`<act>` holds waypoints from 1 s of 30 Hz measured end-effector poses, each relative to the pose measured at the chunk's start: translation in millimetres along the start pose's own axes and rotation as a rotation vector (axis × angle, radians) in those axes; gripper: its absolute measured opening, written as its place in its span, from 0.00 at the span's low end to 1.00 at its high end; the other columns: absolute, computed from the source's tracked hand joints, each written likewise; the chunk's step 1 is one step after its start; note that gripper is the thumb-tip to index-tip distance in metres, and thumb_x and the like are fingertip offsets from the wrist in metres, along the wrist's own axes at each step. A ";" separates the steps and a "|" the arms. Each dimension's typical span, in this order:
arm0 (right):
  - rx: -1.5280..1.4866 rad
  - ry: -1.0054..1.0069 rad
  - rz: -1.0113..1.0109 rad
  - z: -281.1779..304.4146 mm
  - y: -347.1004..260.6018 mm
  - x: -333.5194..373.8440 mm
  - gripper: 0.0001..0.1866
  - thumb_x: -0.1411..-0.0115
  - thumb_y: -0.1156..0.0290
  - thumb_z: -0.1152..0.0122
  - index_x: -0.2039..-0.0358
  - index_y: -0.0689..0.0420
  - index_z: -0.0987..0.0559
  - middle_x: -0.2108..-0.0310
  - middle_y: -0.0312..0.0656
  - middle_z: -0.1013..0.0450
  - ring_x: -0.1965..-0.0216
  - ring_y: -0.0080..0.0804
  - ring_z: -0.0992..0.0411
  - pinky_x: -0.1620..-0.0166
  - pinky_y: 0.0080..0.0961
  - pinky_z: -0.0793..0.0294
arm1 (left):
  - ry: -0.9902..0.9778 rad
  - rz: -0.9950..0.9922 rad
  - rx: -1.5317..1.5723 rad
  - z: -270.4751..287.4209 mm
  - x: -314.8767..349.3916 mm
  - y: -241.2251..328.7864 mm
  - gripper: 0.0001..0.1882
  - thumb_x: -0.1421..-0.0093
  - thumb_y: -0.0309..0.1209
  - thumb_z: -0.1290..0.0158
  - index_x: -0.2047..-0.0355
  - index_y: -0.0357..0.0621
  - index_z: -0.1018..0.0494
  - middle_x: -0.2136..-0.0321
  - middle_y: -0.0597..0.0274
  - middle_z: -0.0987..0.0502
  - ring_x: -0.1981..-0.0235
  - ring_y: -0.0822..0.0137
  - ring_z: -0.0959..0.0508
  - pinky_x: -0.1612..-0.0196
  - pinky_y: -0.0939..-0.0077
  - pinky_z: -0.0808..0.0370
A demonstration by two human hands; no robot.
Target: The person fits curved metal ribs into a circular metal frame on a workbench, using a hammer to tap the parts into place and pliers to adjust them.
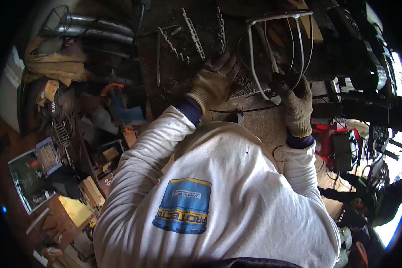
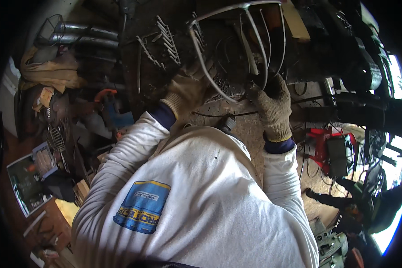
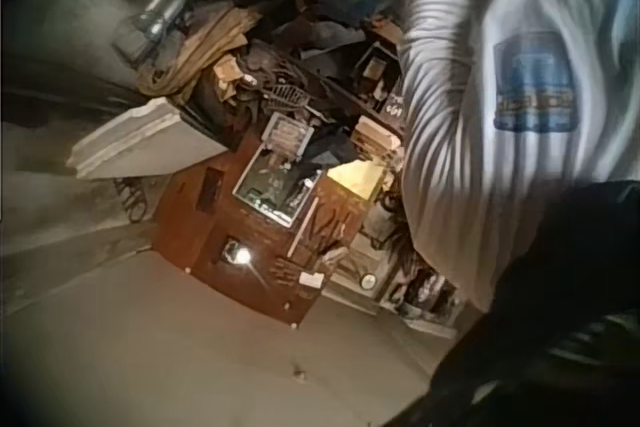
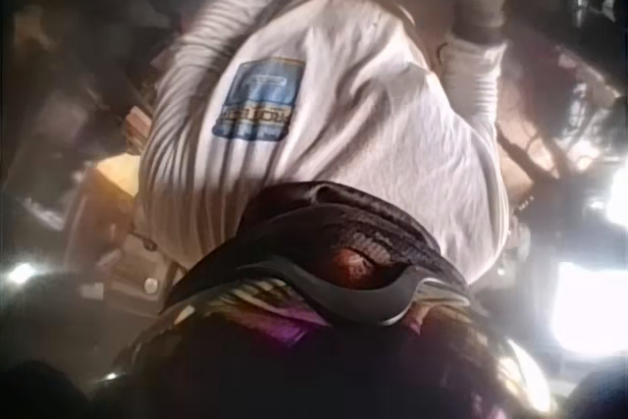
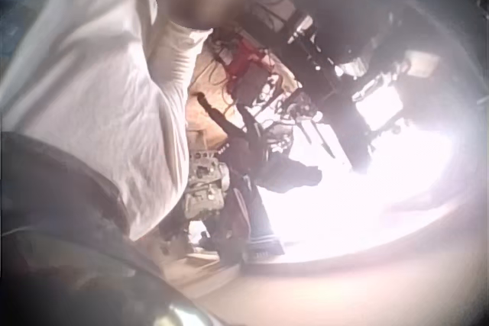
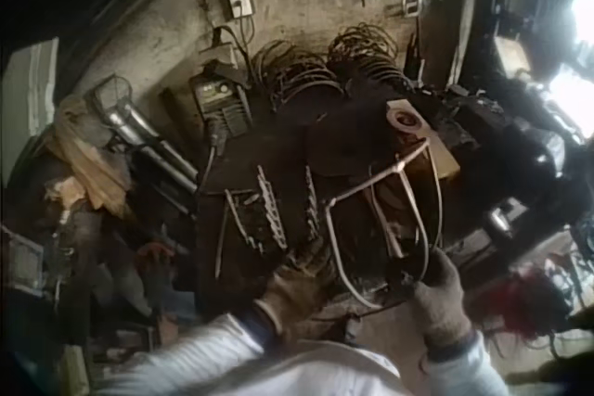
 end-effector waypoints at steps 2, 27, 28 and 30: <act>0.057 -0.085 0.000 1.6 4.4 -8.6 0.29 0.39 0.72 0.33 0.38 0.64 0.28 0.50 0.45 0.20 0.56 0.29 0.21 0.48 0.27 0.22 | -0.146 0.070 -0.035 -0.2 7.6 1.9 0.37 0.28 0.49 0.58 0.24 0.54 0.52 0.22 0.60 0.57 0.22 0.55 0.56 0.24 0.50 0.48; 0.596 0.002 0.576 -105.1 -5.2 -11.9 0.23 0.57 0.68 0.15 0.65 0.61 0.21 0.58 0.48 0.25 0.61 0.42 0.23 0.59 0.33 0.20 | 0.572 0.337 0.253 3.1 121.1 -81.0 0.15 0.32 0.42 0.46 0.53 0.48 0.21 0.48 0.61 0.20 0.50 0.60 0.20 0.39 0.61 0.28; 0.537 -0.024 0.286 -110.1 -4.3 -12.4 0.25 0.60 0.63 0.14 0.65 0.61 0.19 0.55 0.53 0.25 0.54 0.50 0.24 0.54 0.39 0.19 | 0.567 0.326 0.261 7.7 126.3 -81.6 0.15 0.32 0.42 0.46 0.53 0.48 0.21 0.48 0.61 0.20 0.50 0.60 0.20 0.39 0.61 0.28; 0.622 0.015 0.294 -121.9 -1.5 -15.6 0.27 0.60 0.60 0.14 0.64 0.61 0.18 0.53 0.55 0.26 0.51 0.51 0.25 0.51 0.41 0.20 | 0.691 0.599 0.814 9.6 142.0 -95.6 0.17 0.30 0.39 0.46 0.47 0.43 0.24 0.48 0.56 0.20 0.47 0.62 0.21 0.40 0.66 0.28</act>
Point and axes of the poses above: each hand's wrist, its own x-axis away from the middle knuckle, its own z-axis out of the back of the hand, y = z × x, the point moved 4 cm from there along -x, towards the middle knuckle
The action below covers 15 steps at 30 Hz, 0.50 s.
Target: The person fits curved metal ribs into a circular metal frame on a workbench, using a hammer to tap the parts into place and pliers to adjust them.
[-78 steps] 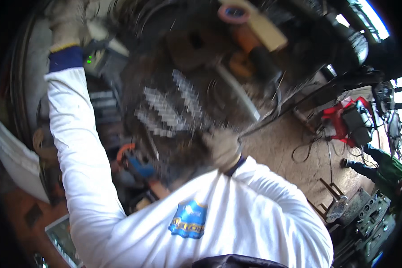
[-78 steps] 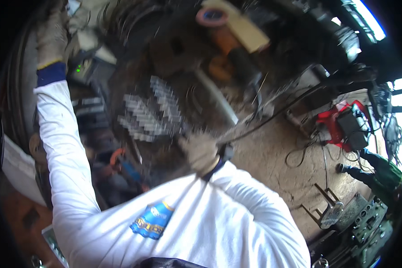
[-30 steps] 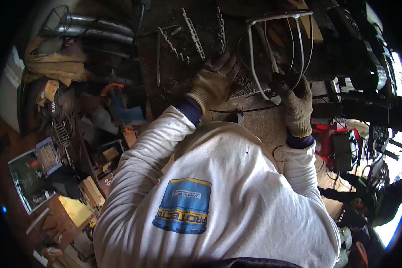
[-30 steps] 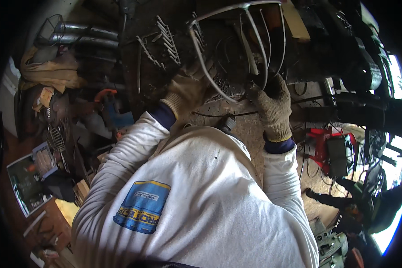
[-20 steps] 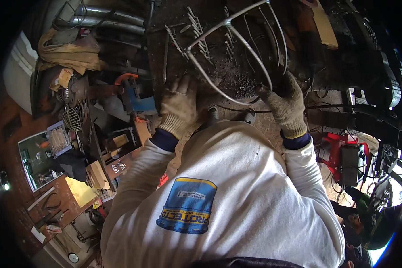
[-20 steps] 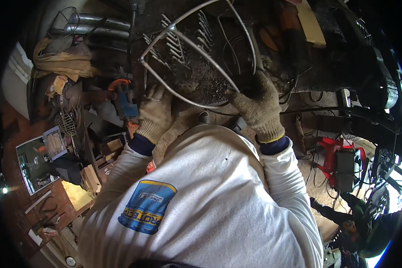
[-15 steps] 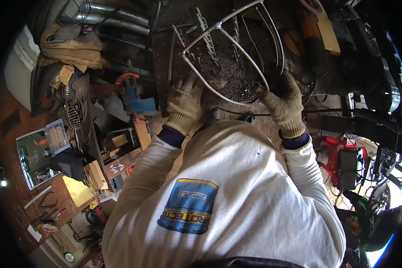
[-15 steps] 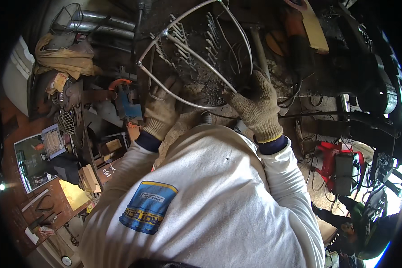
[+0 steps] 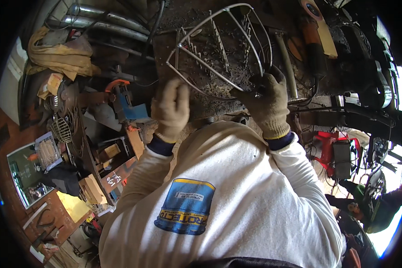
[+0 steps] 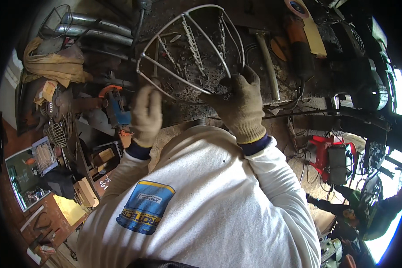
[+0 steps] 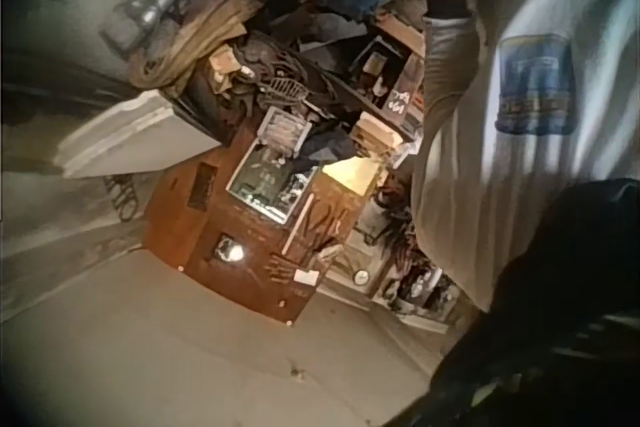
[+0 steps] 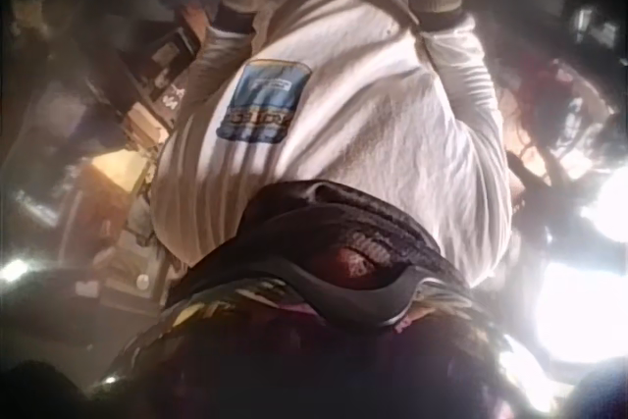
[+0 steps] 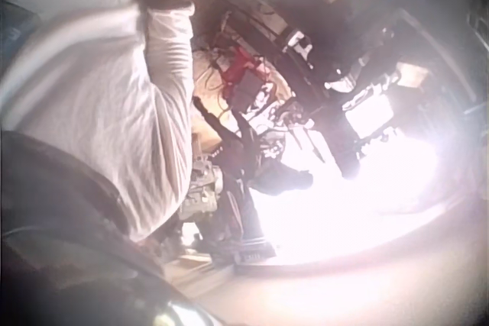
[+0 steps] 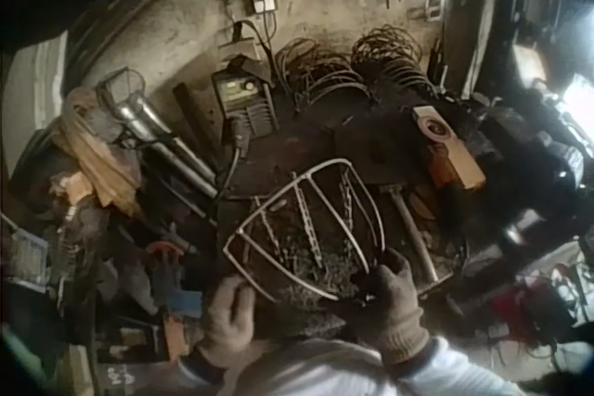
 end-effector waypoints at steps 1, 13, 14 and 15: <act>0.084 0.019 0.009 -4.8 -2.4 -1.1 0.29 0.61 0.57 0.13 0.64 0.60 0.17 0.51 0.56 0.26 0.47 0.53 0.26 0.49 0.42 0.20 | -0.010 -0.004 0.010 2.6 -3.9 2.4 0.17 0.30 0.39 0.46 0.47 0.43 0.24 0.48 0.56 0.20 0.47 0.62 0.21 0.40 0.66 0.28; 0.114 0.047 0.128 -37.3 -15.8 -3.0 0.23 0.58 0.60 0.14 0.65 0.59 0.16 0.52 0.51 0.28 0.52 0.46 0.27 0.55 0.34 0.22 | -0.134 0.014 0.215 -22.9 -33.8 -19.8 0.32 0.34 0.31 0.40 0.33 0.36 0.37 0.44 0.45 0.24 0.47 0.56 0.21 0.45 0.63 0.25; 0.167 0.052 0.164 -38.5 -12.8 -4.9 0.23 0.58 0.60 0.14 0.66 0.59 0.16 0.53 0.50 0.29 0.53 0.45 0.27 0.55 0.34 0.22 | -0.127 -0.087 0.027 -20.7 -36.8 -12.9 0.31 0.35 0.32 0.40 0.35 0.36 0.35 0.46 0.44 0.23 0.49 0.53 0.20 0.47 0.61 0.24; 0.221 0.058 0.201 -39.6 -11.2 -6.3 0.23 0.58 0.61 0.14 0.66 0.59 0.17 0.53 0.50 0.29 0.53 0.44 0.28 0.55 0.35 0.23 | -0.125 -0.090 0.032 -16.3 -41.3 -3.7 0.31 0.35 0.32 0.40 0.35 0.36 0.35 0.46 0.44 0.23 0.49 0.53 0.20 0.47 0.61 0.24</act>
Point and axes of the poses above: each hand's wrist, its own x-axis away from the middle knuckle, its own z-axis out of the back of the hand, y = z × x, the point moved 4 cm from there along -x, towards the middle knuckle
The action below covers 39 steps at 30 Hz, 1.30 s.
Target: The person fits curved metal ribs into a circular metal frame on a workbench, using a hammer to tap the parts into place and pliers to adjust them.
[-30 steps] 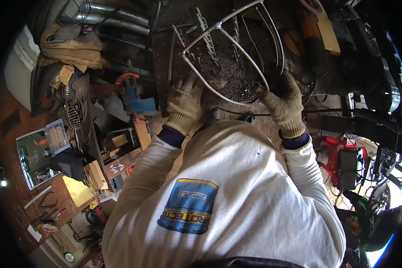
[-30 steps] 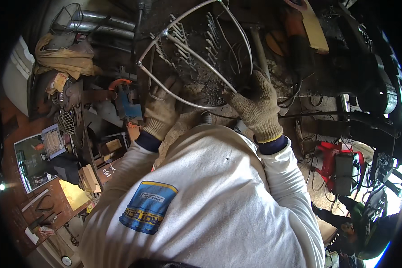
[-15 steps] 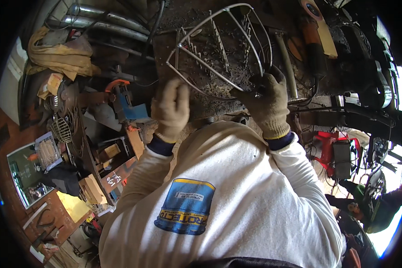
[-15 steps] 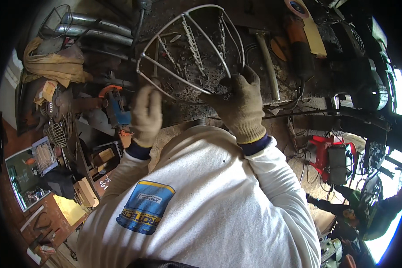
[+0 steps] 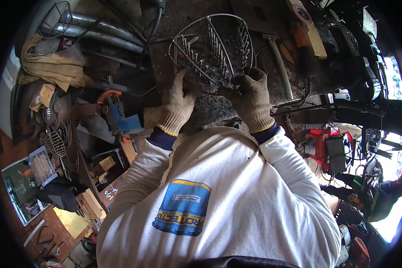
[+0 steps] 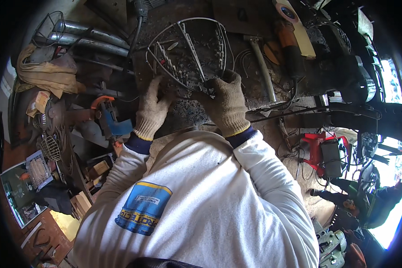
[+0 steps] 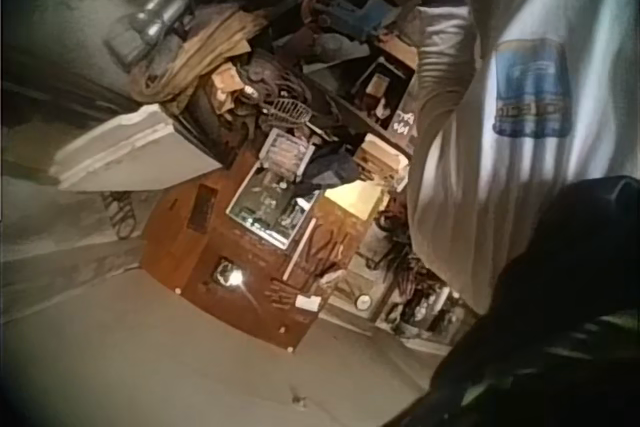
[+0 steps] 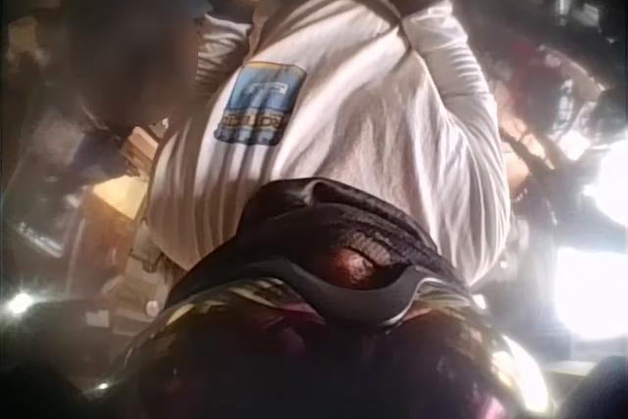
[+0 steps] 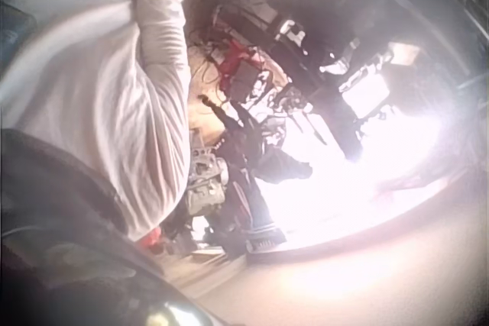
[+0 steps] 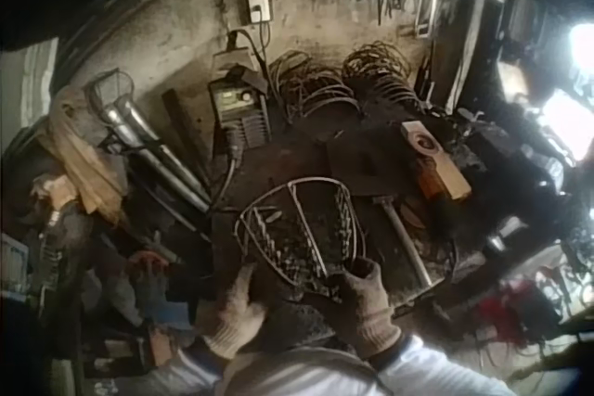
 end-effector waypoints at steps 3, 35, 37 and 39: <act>-0.047 -0.068 -0.067 -4.5 5.7 -0.7 0.22 0.53 0.56 0.19 0.63 0.56 0.16 0.53 0.56 0.26 0.48 0.55 0.29 0.47 0.45 0.25 | -0.268 0.285 -0.123 -2.1 -2.7 4.2 0.29 0.37 0.35 0.39 0.38 0.38 0.32 0.49 0.41 0.21 0.51 0.46 0.19 0.49 0.58 0.23; -0.243 -0.266 -0.372 -4.0 45.0 -3.9 0.17 0.33 0.56 0.44 0.57 0.55 0.17 0.58 0.53 0.20 0.52 0.57 0.23 0.51 0.46 0.25 | 0.204 -0.197 -0.275 14.5 -117.6 -18.2 0.13 0.33 0.41 0.43 0.50 0.57 0.20 0.60 0.53 0.15 0.60 0.45 0.16 0.59 0.57 0.19; -0.238 -0.238 -0.379 -4.5 48.9 -1.5 0.17 0.33 0.56 0.44 0.57 0.56 0.17 0.58 0.53 0.20 0.52 0.57 0.23 0.51 0.46 0.25 | 0.126 -0.131 -0.225 12.8 -122.7 -15.2 0.13 0.30 0.37 0.44 0.50 0.47 0.21 0.61 0.56 0.16 0.61 0.54 0.16 0.58 0.64 0.21; -0.215 -0.205 -0.393 -3.9 51.6 0.1 0.17 0.33 0.56 0.44 0.57 0.55 0.17 0.58 0.53 0.20 0.52 0.58 0.23 0.51 0.46 0.25 | 0.119 -0.161 -0.238 9.8 -127.4 -6.8 0.12 0.30 0.37 0.44 0.51 0.47 0.21 0.61 0.55 0.16 0.61 0.54 0.16 0.58 0.64 0.21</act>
Point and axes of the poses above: each hand's wrist, its own x-axis away from the middle knuckle, its own z-axis out of the back of the hand, y = z × x, the point moved 4 cm from there along -x, towards the middle knuckle
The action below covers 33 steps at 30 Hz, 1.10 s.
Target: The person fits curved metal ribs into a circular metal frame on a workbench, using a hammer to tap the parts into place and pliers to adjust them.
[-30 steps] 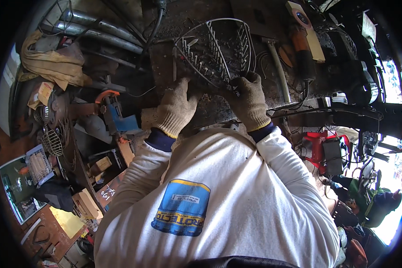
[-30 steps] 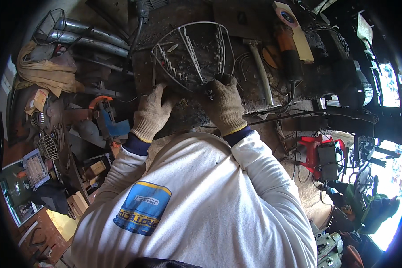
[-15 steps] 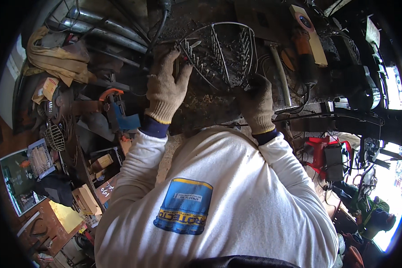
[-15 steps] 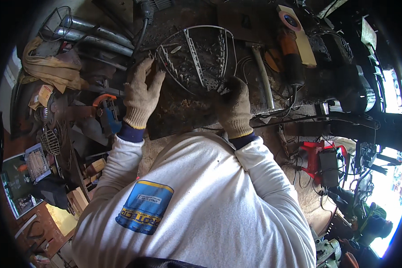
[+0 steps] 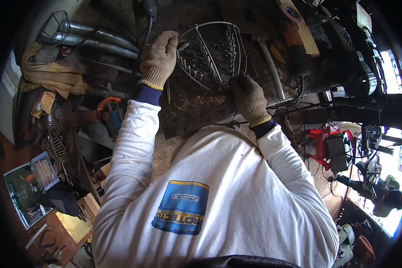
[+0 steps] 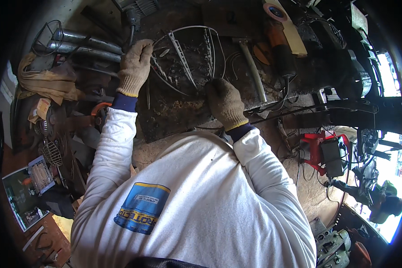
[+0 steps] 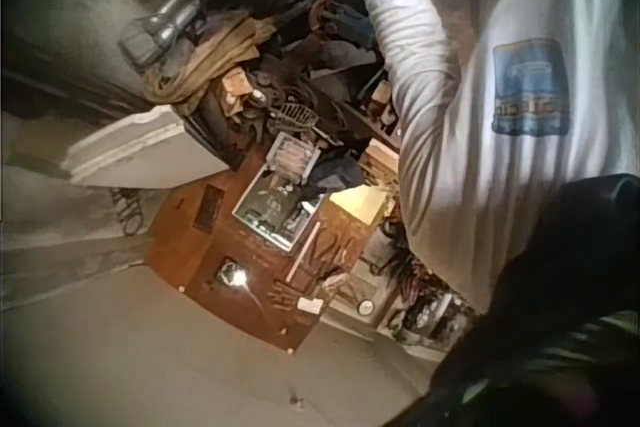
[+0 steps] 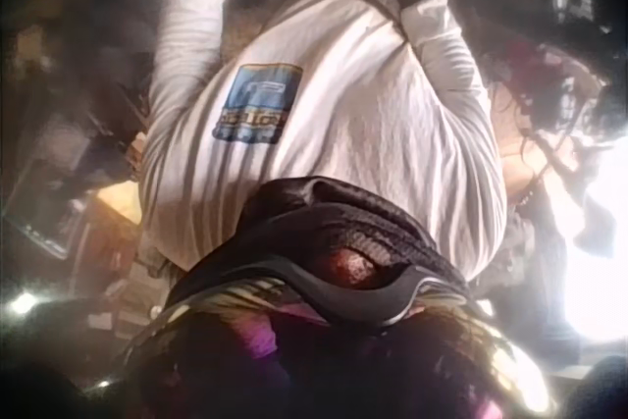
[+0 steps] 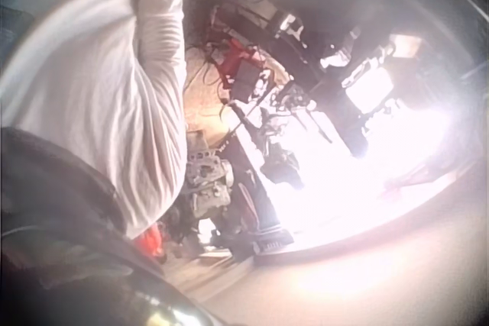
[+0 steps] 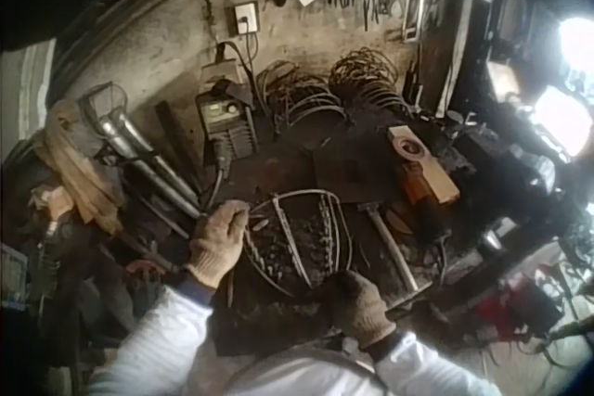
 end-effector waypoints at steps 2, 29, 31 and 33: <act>-0.013 0.004 -0.009 1.6 1.4 -0.3 0.17 0.33 0.56 0.44 0.57 0.55 0.17 0.59 0.53 0.20 0.52 0.58 0.23 0.51 0.46 0.25 | 0.000 -0.026 -0.014 -1.7 -4.2 5.9 0.11 0.30 0.37 0.44 0.52 0.48 0.21 0.61 0.55 0.16 0.60 0.54 0.16 0.58 0.64 0.21; 0.128 -0.175 -0.161 5.9 -19.2 1.7 0.21 0.33 0.49 0.48 0.53 0.50 0.17 0.56 0.51 0.19 0.50 0.57 0.23 0.48 0.48 0.24 | -0.029 -0.024 -0.029 -16.6 -7.8 1.1 0.12 0.29 0.38 0.47 0.50 0.52 0.21 0.58 0.56 0.16 0.58 0.53 0.15 0.56 0.63 0.20; 0.151 -0.168 -0.181 5.8 -18.5 -0.7 0.21 0.33 0.49 0.48 0.53 0.50 0.17 0.56 0.52 0.19 0.50 0.57 0.23 0.48 0.49 0.25 | 0.051 -0.087 -0.002 -14.7 -8.2 -0.7 0.10 0.30 0.42 0.46 0.54 0.59 0.19 0.59 0.58 0.15 0.60 0.49 0.16 0.60 0.59 0.19; 0.121 -0.149 -0.142 5.5 -14.8 -1.9 0.21 0.33 0.49 0.48 0.53 0.50 0.17 0.57 0.52 0.20 0.50 0.57 0.23 0.48 0.49 0.25 | 0.039 -0.077 -0.006 -16.6 -7.4 -4.2 0.10 0.30 0.42 0.46 0.53 0.59 0.19 0.59 0.58 0.15 0.60 0.49 0.16 0.59 0.59 0.19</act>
Point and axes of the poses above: each hand's wrist, its own x-axis away from the middle knuckle, its own z-axis out of the back of the hand, y = z × x, the point moved 4 cm from there along -x, towards the middle knuckle
